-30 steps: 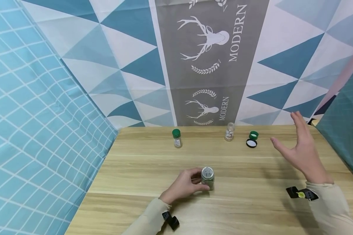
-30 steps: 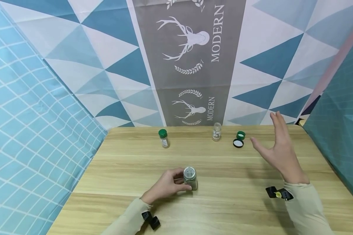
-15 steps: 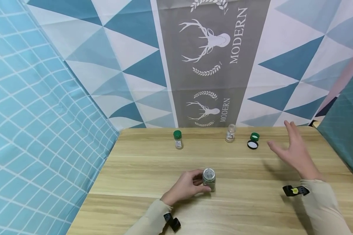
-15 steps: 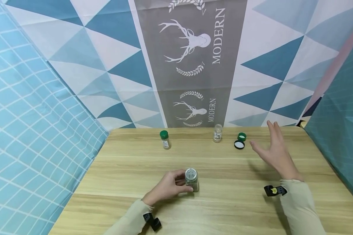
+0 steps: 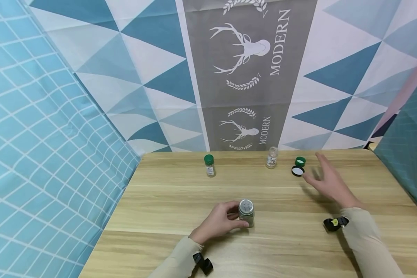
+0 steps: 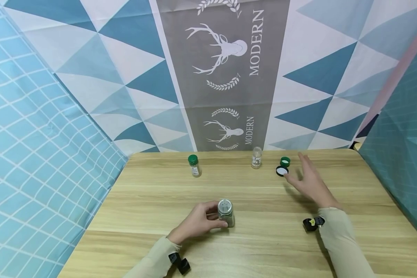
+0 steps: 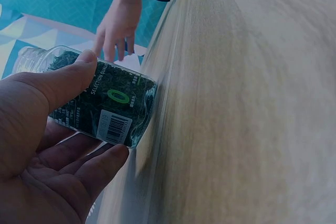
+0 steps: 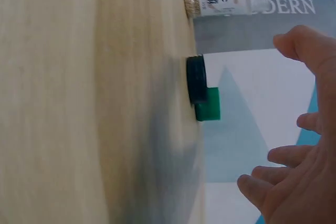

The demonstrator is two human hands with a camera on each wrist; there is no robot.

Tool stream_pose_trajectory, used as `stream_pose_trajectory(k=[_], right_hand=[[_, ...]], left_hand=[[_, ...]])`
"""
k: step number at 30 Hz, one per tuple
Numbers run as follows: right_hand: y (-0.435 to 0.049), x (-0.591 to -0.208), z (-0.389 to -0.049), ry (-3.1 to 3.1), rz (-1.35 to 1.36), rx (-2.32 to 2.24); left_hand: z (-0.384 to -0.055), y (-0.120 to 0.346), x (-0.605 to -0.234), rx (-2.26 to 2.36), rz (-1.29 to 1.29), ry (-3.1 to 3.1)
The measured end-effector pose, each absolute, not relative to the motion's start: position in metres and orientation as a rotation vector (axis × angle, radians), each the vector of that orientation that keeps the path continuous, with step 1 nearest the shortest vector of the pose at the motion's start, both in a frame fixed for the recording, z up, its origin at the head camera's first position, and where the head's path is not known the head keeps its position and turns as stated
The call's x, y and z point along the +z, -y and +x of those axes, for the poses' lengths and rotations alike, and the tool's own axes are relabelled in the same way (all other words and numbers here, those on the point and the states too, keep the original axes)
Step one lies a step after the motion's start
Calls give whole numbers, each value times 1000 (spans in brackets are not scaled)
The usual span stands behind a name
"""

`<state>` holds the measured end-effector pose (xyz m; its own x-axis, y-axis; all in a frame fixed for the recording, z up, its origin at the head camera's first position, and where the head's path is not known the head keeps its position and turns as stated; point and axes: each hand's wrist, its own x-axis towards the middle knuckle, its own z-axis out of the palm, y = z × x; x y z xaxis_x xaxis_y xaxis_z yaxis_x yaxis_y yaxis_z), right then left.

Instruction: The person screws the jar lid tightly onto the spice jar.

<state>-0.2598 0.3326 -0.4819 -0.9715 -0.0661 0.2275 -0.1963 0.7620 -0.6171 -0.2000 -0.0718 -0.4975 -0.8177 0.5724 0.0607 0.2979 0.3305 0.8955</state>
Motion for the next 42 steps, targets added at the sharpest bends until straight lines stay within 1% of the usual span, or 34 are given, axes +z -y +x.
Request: stream_pose_trajectory(k=[14,42], right_hand=[[-316,-493,-273,2879,278,977],[-302,-493,-294,2982,349,801]], left_hand=[[-200,73,-498,1481,789,-2333],[-200,74,-499,1476,786,-2333]])
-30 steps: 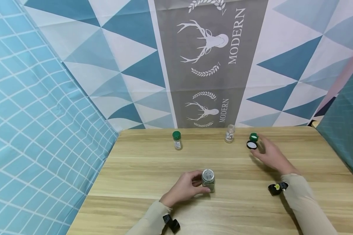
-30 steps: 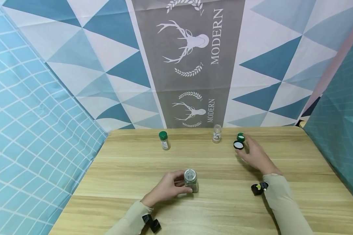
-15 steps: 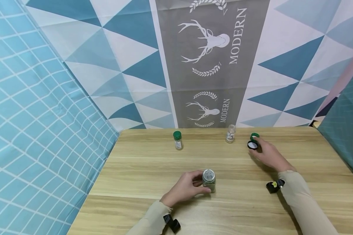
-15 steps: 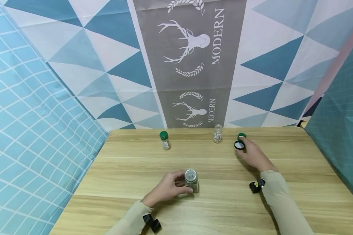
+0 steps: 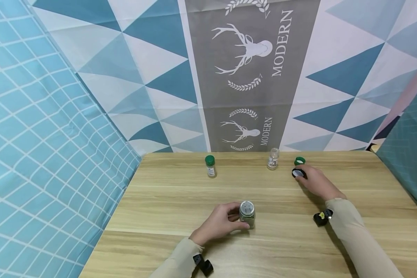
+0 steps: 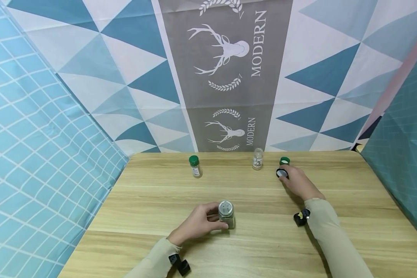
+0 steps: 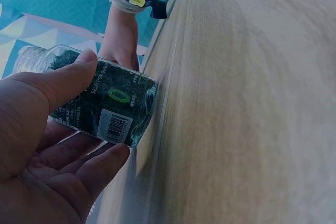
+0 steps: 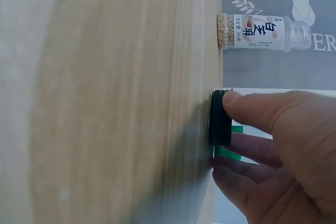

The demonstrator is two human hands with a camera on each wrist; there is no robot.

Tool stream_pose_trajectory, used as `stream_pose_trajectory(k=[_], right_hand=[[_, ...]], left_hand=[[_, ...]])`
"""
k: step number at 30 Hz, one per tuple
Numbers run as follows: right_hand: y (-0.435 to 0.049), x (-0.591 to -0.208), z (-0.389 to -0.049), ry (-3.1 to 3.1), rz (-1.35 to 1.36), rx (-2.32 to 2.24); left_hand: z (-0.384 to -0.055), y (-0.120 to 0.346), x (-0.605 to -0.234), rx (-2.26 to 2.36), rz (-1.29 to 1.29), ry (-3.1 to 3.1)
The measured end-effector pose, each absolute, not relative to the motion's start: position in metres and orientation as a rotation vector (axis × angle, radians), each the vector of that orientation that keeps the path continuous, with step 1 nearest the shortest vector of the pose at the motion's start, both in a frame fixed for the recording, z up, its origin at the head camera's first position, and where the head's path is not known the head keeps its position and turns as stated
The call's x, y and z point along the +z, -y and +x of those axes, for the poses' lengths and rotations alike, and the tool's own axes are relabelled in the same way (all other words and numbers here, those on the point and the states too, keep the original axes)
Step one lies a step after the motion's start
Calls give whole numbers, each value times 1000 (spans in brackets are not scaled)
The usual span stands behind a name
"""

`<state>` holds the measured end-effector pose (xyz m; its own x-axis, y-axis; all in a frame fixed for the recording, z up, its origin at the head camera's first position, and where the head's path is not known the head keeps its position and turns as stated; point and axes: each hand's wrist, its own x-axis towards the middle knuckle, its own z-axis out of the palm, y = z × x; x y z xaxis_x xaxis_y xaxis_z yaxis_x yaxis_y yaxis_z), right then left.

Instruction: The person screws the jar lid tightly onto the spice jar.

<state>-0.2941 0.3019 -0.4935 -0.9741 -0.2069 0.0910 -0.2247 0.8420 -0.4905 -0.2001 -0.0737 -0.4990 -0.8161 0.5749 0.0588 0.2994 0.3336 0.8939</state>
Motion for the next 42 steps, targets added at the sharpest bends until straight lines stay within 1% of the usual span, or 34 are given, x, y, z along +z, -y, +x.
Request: stream_pose_trajectory(k=[17,42], right_hand=[[-299,-490,-283,2898,368,818],[-288,-480,-254,2853,364,847]], left_hand=[[-199,73,-499,1494,777,-2311],[-201,74,-500,1484,792,-2325]])
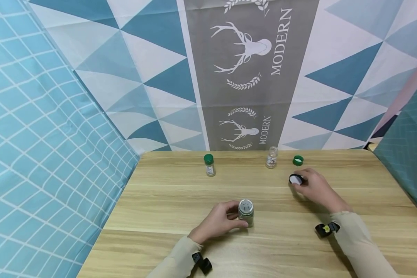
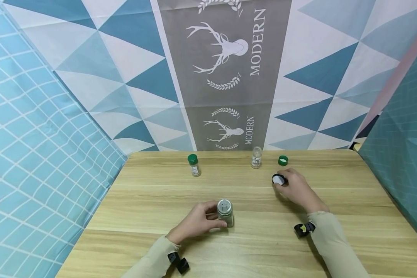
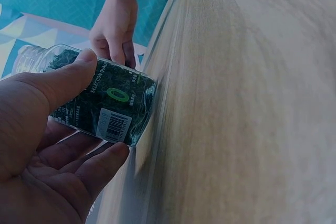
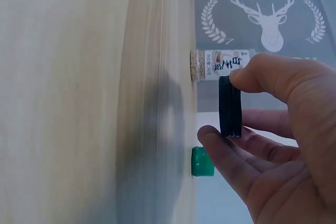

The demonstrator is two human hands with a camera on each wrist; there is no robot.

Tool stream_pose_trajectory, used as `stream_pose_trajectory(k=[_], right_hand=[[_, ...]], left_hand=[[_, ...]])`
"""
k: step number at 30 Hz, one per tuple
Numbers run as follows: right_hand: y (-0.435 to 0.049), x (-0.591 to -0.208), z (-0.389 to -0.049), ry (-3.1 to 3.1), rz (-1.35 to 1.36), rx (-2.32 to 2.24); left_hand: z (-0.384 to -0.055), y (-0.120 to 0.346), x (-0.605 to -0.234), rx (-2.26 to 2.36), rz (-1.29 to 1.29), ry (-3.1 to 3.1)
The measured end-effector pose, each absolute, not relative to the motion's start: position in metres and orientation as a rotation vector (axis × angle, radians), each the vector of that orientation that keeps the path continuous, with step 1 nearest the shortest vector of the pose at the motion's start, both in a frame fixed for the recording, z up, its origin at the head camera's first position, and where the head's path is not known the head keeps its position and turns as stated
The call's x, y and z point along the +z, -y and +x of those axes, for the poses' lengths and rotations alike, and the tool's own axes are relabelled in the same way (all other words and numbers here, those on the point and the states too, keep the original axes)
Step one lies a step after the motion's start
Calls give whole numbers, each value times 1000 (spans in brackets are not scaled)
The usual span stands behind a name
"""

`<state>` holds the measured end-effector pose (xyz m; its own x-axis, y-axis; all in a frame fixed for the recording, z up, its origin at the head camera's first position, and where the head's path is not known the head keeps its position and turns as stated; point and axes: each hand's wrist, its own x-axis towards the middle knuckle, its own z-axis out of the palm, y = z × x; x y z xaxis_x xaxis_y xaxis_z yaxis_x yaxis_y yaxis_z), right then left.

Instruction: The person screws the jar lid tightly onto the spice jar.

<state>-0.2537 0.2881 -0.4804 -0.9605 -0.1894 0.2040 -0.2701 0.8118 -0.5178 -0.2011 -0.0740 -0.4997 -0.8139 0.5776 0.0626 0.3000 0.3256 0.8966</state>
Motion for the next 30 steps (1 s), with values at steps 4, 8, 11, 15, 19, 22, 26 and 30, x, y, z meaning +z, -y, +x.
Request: stream_pose_trajectory(k=[4,8,11,15,19,22,26,30], right_hand=[[-283,-478,-250,2841,370,856],[-279,-479,-248,2839,388,919],[-277,-480,-246,2837,408,957],[-274,-478,-243,2833,427,946],[-271,-475,-240,2833,454,911],[-268,-472,-237,2838,469,889],[-265,-468,-233,2834,488,873],[-263,-466,-229,2809,532,873]], left_hand=[[-201,74,-500,1484,788,-2329],[-201,74,-500,1479,791,-2335],[-201,74,-500,1474,798,-2340],[-201,74,-500,1473,801,-2339],[-201,74,-500,1473,794,-2339],[-200,73,-499,1467,790,-2345],[-200,73,-498,1465,788,-2344],[-200,73,-499,1466,796,-2342]])
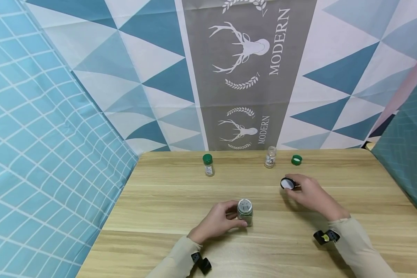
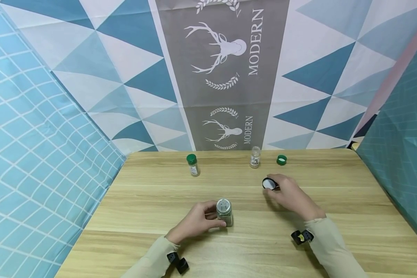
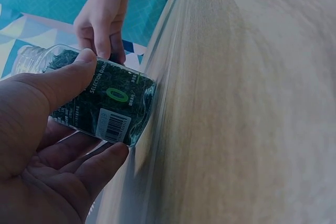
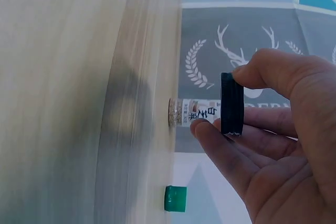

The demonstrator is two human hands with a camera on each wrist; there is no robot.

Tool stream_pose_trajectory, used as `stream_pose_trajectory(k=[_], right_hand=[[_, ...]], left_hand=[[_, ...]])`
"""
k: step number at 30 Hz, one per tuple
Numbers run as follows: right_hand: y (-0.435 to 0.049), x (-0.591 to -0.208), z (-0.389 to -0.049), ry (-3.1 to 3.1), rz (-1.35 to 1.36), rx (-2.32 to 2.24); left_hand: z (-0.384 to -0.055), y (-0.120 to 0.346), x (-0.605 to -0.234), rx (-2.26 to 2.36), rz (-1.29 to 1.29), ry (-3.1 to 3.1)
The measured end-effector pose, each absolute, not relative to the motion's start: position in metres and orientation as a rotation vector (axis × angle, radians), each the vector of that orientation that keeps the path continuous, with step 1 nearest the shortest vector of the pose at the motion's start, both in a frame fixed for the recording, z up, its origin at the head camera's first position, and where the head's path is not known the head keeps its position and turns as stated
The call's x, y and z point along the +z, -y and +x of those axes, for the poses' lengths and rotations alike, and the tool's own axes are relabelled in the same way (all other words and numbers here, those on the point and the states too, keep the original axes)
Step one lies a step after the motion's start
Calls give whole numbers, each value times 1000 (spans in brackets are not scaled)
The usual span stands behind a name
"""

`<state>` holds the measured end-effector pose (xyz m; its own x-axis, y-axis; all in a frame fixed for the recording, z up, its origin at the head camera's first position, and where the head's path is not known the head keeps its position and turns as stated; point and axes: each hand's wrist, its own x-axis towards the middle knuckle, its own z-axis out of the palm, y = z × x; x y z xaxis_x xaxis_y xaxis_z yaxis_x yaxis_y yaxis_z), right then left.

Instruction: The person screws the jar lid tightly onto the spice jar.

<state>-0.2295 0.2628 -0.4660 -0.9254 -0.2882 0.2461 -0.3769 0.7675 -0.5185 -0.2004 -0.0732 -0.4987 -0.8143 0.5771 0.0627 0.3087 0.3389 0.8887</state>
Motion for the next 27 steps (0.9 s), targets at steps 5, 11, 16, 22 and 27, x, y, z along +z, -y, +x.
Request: stream_pose_trajectory(k=[5,11,16,22,27], right_hand=[[-258,-465,-226,2750,594,877],[-252,-464,-222,2693,638,918],[-248,-465,-219,2635,662,981],[-245,-466,-218,2578,687,958],[-242,-464,-217,2557,726,907]], left_hand=[[-201,74,-501,1465,825,-2353],[-202,73,-502,1476,835,-2348],[-202,73,-503,1473,835,-2352],[-202,73,-501,1473,840,-2355],[-202,73,-499,1467,826,-2356]])
